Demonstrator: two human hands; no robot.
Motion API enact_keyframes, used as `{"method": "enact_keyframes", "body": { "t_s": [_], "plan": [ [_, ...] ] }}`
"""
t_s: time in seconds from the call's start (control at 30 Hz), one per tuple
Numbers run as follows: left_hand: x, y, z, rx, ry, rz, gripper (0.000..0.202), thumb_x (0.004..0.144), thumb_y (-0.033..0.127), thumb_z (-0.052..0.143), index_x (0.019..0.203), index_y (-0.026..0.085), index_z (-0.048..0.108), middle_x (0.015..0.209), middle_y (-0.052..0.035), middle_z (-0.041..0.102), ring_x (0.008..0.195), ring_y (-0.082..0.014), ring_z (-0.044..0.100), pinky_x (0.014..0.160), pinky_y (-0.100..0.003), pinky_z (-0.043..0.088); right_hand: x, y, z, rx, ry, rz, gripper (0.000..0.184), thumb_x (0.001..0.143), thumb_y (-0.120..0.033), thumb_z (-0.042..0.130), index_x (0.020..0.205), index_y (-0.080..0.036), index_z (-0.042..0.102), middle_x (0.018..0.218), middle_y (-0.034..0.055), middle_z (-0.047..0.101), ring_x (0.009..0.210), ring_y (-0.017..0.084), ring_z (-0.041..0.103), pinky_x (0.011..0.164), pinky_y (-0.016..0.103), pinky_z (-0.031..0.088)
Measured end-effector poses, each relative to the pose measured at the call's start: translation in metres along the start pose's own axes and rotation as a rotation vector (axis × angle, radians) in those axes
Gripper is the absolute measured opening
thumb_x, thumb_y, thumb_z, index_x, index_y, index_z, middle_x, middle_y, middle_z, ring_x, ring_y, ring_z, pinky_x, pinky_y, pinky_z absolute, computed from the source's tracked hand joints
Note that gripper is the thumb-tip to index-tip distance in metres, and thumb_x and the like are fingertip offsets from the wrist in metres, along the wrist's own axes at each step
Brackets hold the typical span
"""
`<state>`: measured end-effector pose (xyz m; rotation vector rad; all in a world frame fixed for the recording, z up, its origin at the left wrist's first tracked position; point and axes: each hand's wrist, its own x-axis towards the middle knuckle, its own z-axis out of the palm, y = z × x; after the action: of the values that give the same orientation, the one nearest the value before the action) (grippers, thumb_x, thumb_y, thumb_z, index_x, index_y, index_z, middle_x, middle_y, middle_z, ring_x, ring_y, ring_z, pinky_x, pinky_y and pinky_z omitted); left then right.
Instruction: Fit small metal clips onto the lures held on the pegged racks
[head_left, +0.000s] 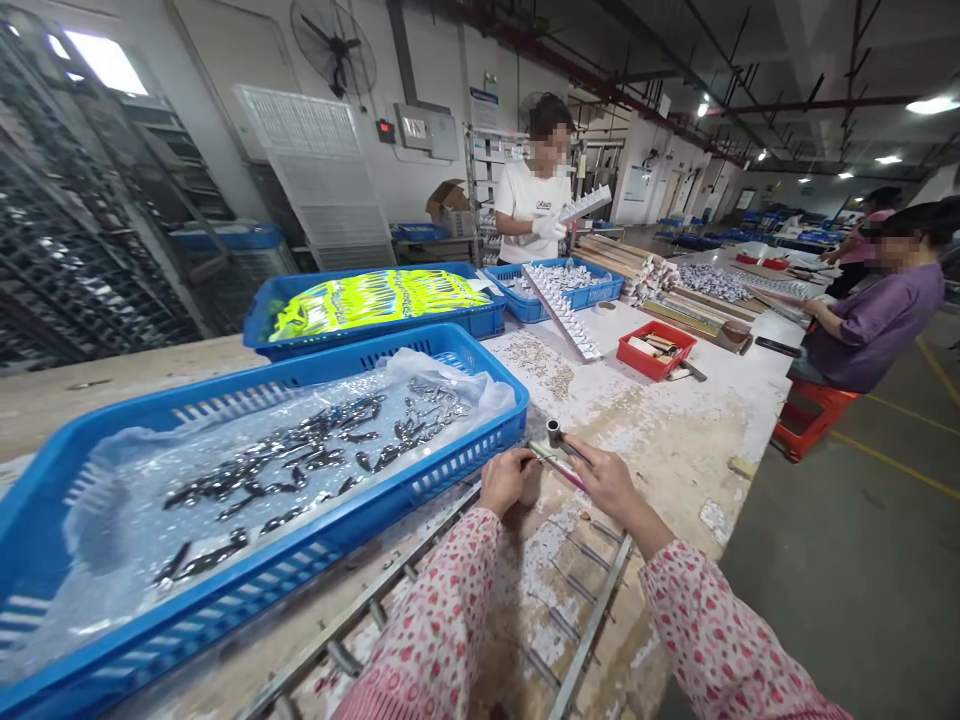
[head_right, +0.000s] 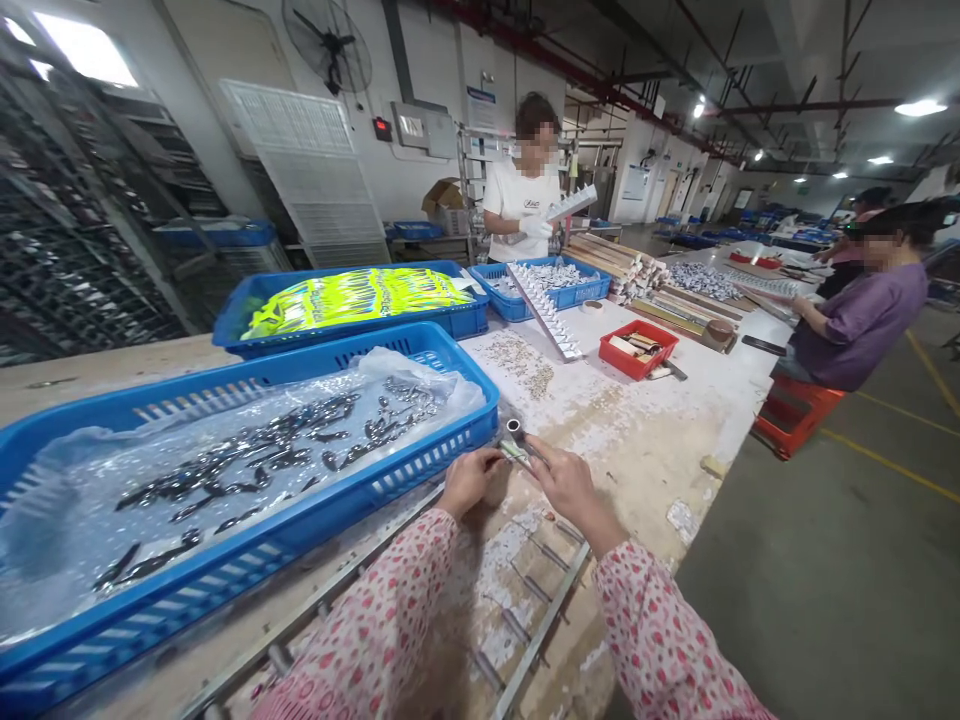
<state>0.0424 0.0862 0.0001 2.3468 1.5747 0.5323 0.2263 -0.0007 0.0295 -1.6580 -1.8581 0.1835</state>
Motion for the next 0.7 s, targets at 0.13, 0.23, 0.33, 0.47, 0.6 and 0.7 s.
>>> {"method": "enact_keyframes", "body": {
  "t_s": [0.13, 0.23, 0.33, 0.47, 0.6, 0.7],
  "plan": [
    [0.000, 0.002, -0.002, -0.008, -0.019, -0.004, 0.021, 0.085, 0.032, 0.052, 0.095, 0.030, 0.071, 0.100, 0.0004, 0.072, 0.091, -0.0176, 0.065, 0.073, -0.024, 0.042, -0.003, -0.002, 0.000, -0.038, -0.035, -0.008, 0.039, 0.093, -0.031, 0.041, 0.131, -0.032, 0.052, 0.118, 0.0007, 0.065, 0.099, 0.020, 0.064, 0.082, 0.029, 0.049],
    [-0.001, 0.003, -0.004, -0.021, -0.039, -0.014, 0.021, 0.085, 0.032, 0.053, 0.094, 0.030, 0.071, 0.098, 0.0009, 0.073, 0.091, -0.0173, 0.065, 0.072, -0.024, 0.042, -0.002, -0.005, -0.001, -0.104, -0.100, 0.015, 0.038, 0.092, -0.032, 0.044, 0.129, -0.036, 0.053, 0.114, -0.0011, 0.067, 0.097, 0.021, 0.065, 0.081, 0.030, 0.049],
    [-0.001, 0.002, -0.005, -0.027, -0.033, -0.002, 0.021, 0.084, 0.031, 0.053, 0.095, 0.029, 0.071, 0.098, -0.0003, 0.072, 0.091, -0.0178, 0.065, 0.071, -0.024, 0.042, 0.000, -0.008, -0.003, -0.083, -0.012, -0.026, 0.041, 0.094, -0.031, 0.040, 0.135, -0.034, 0.047, 0.120, -0.0004, 0.064, 0.102, 0.018, 0.063, 0.085, 0.027, 0.048],
    [0.000, 0.001, -0.004, -0.023, -0.029, -0.005, 0.022, 0.085, 0.033, 0.052, 0.093, 0.030, 0.072, 0.096, -0.0004, 0.073, 0.089, -0.0190, 0.065, 0.071, -0.025, 0.042, 0.002, -0.012, -0.007, -0.167, -0.122, 0.017, 0.039, 0.093, -0.033, 0.044, 0.131, -0.037, 0.050, 0.113, -0.0011, 0.068, 0.095, 0.020, 0.065, 0.080, 0.028, 0.049],
    [0.000, 0.001, -0.003, -0.021, -0.022, 0.013, 0.022, 0.084, 0.032, 0.052, 0.094, 0.030, 0.072, 0.095, -0.0011, 0.073, 0.089, -0.0193, 0.065, 0.070, -0.024, 0.042, 0.002, -0.015, -0.010, -0.139, -0.056, -0.035, 0.040, 0.094, -0.031, 0.041, 0.133, -0.034, 0.049, 0.118, 0.0002, 0.065, 0.100, 0.019, 0.063, 0.083, 0.027, 0.048],
    [0.000, 0.001, -0.003, -0.007, -0.026, 0.005, 0.023, 0.085, 0.033, 0.051, 0.095, 0.029, 0.071, 0.097, -0.0023, 0.073, 0.090, -0.0189, 0.065, 0.071, -0.024, 0.042, 0.001, -0.015, -0.009, -0.139, -0.052, -0.051, 0.041, 0.094, -0.032, 0.040, 0.134, -0.034, 0.047, 0.115, 0.0016, 0.066, 0.099, 0.018, 0.063, 0.082, 0.027, 0.048]
  ]
}}
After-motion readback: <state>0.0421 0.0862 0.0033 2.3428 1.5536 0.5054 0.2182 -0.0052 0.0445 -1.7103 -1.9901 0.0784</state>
